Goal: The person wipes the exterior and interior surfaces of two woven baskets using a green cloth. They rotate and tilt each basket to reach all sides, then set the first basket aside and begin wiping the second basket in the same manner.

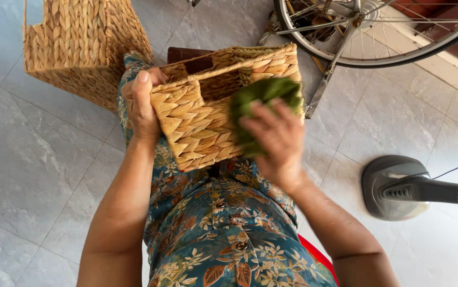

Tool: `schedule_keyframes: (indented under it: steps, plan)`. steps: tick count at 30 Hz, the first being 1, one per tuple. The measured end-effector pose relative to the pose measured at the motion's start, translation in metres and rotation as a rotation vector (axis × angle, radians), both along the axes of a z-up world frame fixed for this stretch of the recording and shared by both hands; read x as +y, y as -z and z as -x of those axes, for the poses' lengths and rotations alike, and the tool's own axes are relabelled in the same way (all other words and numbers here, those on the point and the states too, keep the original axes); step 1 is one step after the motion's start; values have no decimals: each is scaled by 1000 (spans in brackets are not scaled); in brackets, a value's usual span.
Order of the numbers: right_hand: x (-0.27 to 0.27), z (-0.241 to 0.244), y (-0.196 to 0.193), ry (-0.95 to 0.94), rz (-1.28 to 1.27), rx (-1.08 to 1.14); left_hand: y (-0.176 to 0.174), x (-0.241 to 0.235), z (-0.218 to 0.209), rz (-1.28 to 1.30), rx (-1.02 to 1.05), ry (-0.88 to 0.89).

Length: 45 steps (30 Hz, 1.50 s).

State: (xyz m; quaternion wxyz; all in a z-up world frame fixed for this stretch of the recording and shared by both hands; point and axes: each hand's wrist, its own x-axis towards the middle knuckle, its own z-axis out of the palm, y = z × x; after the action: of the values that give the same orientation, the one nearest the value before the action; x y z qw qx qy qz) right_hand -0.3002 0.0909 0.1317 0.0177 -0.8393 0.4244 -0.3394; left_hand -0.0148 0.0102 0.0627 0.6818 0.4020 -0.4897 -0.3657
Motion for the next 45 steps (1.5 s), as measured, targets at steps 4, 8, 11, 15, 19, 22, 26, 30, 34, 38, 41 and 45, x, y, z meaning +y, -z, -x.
schedule_keyframes:
  steps: [4,8,11,15,19,22,26,30,34,38,41,45]
  plan:
    - [21,-65,-7,-315,20,58,-9,3,-2,350,-578,-263]
    - [19,-79,-12,-461,34,101,-17,6,0,78,-80,3]
    - [11,-55,-4,-449,87,144,-16,9,2,95,-93,10]
    - [-5,7,5,-320,103,218,-11,12,2,-22,-26,91]
    - [-20,62,0,-16,64,216,-5,9,-1,-2,-23,89]
    - [-24,70,2,151,10,14,-1,7,-2,4,-65,40]
    - [-8,38,13,203,26,-41,10,8,-3,460,-765,-408]
    - [14,-18,6,-77,-21,24,22,6,-3,119,-259,-127]
    - [24,-76,-8,-382,21,90,18,-5,-6,431,-528,-217]
    - [19,-77,-6,-477,44,151,5,0,-5,283,-248,-72]
    - [7,-43,1,-413,93,298,0,11,-3,88,-65,52]
    - [-14,18,-6,-156,74,237,-3,5,-1,57,-163,-5]
